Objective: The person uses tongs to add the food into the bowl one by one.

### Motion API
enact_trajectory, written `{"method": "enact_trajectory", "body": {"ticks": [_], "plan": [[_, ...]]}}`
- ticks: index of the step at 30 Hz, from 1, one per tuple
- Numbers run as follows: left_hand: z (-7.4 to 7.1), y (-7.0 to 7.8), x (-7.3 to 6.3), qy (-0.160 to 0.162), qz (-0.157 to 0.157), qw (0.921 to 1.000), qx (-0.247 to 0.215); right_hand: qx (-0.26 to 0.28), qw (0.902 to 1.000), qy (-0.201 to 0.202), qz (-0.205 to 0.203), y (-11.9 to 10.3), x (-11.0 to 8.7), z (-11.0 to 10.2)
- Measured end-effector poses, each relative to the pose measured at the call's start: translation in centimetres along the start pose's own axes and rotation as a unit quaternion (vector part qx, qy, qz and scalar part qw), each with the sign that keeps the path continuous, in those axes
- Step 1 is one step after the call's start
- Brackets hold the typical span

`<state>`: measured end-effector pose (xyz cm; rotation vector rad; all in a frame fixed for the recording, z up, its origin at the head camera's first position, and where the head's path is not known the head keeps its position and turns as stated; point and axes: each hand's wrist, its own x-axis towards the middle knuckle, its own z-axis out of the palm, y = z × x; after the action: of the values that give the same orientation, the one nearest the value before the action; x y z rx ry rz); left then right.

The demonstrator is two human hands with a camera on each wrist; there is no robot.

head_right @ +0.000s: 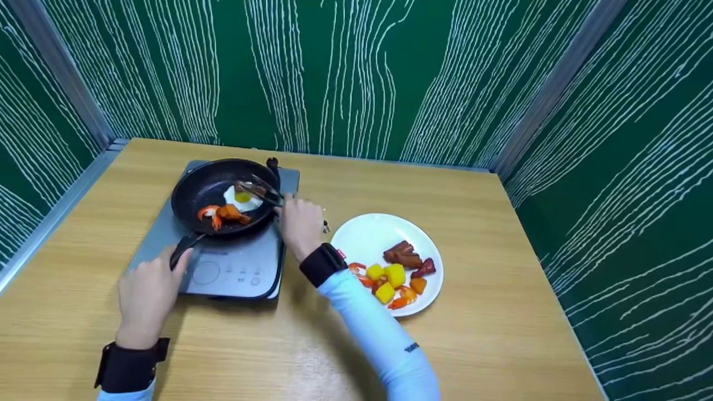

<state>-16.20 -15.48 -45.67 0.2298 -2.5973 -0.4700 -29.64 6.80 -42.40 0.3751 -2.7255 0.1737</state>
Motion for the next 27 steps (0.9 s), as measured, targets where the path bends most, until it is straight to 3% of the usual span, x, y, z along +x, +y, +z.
{"method": "enact_trajectory", "body": {"ticks": [11,16,27], "plan": [[0.0,0.1,0.0,0.013,-0.003,0.9999,-0.007,0.033,0.9981,-0.045,0.027,-0.1,-0.4,-0.1],[0.0,0.1,0.0,0.004,-0.003,1.0,-0.004,0.052,0.9964,-0.058,0.035,0.0,-0.5,-0.2],[-0.1,0.1,-0.1,0.006,0.002,1.0,0.001,0.09,0.9929,-0.074,0.022,0.4,-1.1,0.0]]}}
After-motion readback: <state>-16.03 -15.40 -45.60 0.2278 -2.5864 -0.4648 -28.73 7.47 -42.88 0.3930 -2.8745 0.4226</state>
